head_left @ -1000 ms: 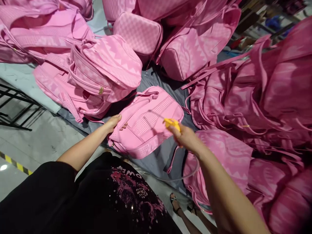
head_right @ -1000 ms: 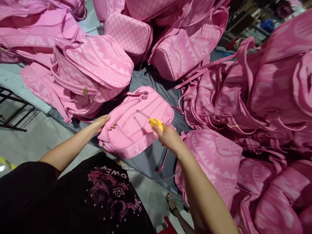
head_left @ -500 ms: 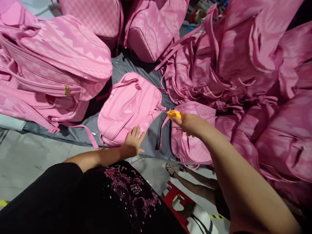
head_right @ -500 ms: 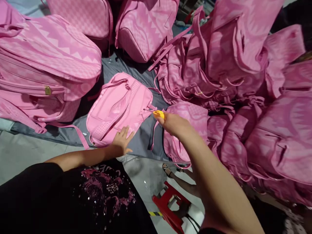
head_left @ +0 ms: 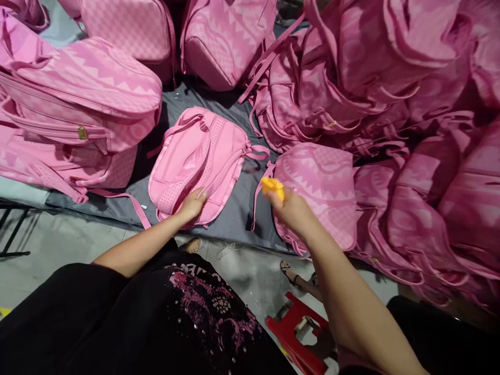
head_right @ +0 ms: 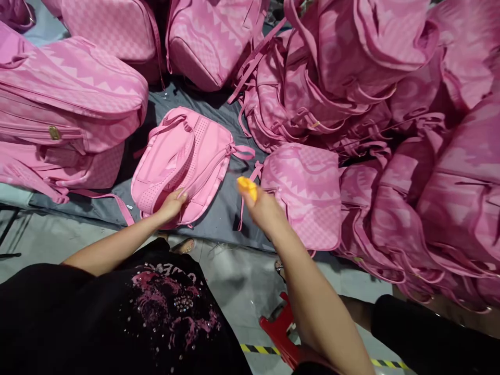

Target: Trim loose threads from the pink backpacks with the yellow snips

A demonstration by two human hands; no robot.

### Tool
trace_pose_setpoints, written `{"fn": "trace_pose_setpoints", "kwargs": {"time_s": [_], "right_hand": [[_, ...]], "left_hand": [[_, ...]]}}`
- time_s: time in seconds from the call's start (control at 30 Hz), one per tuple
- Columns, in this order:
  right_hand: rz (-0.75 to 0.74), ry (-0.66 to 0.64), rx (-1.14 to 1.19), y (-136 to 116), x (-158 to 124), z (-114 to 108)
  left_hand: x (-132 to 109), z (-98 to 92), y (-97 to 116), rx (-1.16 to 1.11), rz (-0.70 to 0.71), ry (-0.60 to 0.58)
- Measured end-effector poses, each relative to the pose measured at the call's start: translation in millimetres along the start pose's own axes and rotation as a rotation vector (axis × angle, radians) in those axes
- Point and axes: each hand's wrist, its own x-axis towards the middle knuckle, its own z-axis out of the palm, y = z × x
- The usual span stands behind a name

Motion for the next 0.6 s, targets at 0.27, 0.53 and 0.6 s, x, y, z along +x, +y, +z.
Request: {"fn": "trace_pose_setpoints", "kwargs": {"time_s": [0.27, 0.53, 0.6], "right_hand": [[-0.042, -0.248, -0.268, 12.5, -54.0, 66.2], [-0.017, -0.089, -0.286, -25.8, -76.0, 177.1], [0.008, -0.069, -0.256, -34.8, -70.9, 190.9]], "left_hand": [[-59.7, -45.4, 12.7, 0.301, 0.499, 0.316], [-2.8, -121.1, 0.6, -0.718, -0.335, 0.262], [7.7, -126.9, 1.6, -0.819, -0.358, 0.101]]}}
